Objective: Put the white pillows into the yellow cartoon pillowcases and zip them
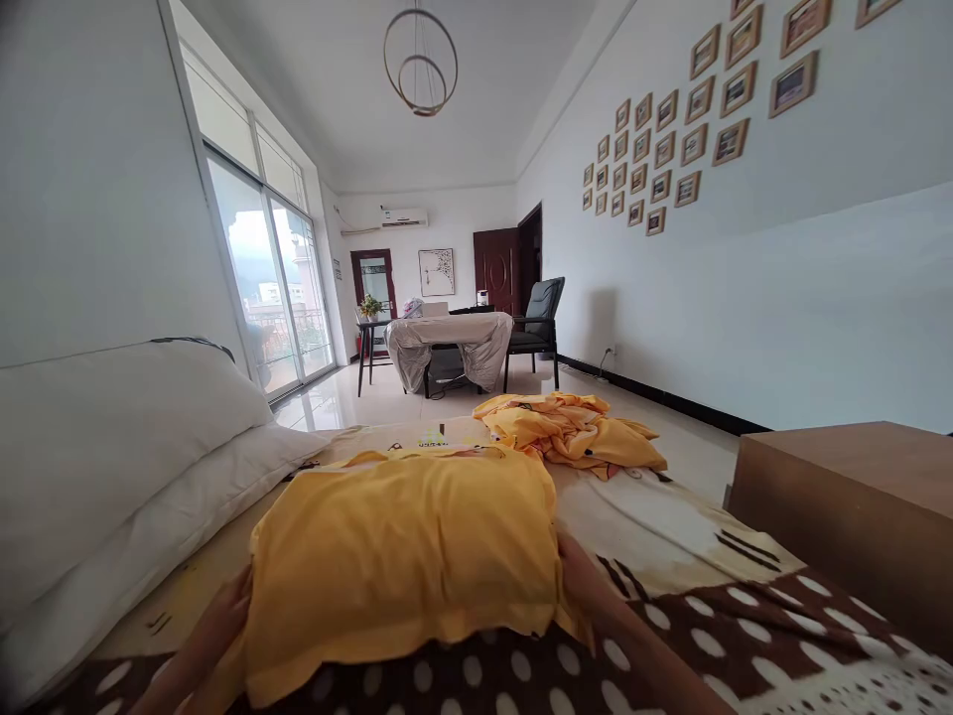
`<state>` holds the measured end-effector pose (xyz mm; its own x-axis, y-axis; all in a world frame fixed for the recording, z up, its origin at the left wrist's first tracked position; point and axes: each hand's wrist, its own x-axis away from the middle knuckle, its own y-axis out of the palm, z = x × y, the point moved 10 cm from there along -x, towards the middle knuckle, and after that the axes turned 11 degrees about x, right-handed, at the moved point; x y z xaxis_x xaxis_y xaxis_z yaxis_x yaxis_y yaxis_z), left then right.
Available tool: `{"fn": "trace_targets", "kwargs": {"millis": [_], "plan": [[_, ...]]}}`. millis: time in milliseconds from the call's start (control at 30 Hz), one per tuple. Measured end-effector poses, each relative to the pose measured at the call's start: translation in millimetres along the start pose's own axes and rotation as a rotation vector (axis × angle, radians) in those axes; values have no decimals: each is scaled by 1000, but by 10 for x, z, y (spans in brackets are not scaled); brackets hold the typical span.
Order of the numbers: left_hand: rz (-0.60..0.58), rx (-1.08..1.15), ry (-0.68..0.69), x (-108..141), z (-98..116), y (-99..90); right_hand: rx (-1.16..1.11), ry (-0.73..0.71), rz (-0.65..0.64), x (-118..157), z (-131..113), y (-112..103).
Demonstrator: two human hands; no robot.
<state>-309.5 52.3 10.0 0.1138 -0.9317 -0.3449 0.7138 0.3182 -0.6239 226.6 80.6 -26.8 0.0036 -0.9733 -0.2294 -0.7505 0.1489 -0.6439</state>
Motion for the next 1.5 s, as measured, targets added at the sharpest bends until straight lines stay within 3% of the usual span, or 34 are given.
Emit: {"fn": "trace_targets", "kwargs": {"millis": [67,100,233,300,367,467,567,667,800,867,933,1000,1100,1167,1267,1400,1500], "plan": [[-15,16,-19,2,71,153,31,-43,-12,-15,-87,127],[-15,-10,-38,15,27,153,94,-36,15,-26,-47,82],[9,-182,-142,185,-429,-205,345,87,150,-23,447,-506],[18,-207,-178,313,-589,-388,406,138,144,25,713,-715],[9,-227,-205,429,-636,-482,472,175,96,100,890,-765],[-39,-334,-230,529,-562,-496,606,215,-2,229,948,-650],[-79,-542,-156,531,-327,-440,774,241,-102,346,859,-451],[-59,-817,-55,510,-44,-401,864,232,-114,426,736,-362],[-4,-1012,114,487,234,-426,979,266,-39,470,664,-623],[-49,-921,91,466,154,-438,1039,234,66,451,551,-820],[-184,-657,1,470,-51,-331,1009,121,162,416,364,-854],[-285,-370,-20,518,-161,-142,870,-10,124,379,225,-624],[-266,-196,66,588,-103,8,726,-71,-6,362,179,-163],[-262,-290,111,616,-1,30,748,-46,-40,344,208,-45],[-318,-477,176,573,279,-14,804,-19,-107,278,189,-123],[-368,-503,212,362,757,-22,855,-155,2,214,-350,-338],[-409,-478,226,225,958,88,934,-269,-41,231,-703,-232]]}}
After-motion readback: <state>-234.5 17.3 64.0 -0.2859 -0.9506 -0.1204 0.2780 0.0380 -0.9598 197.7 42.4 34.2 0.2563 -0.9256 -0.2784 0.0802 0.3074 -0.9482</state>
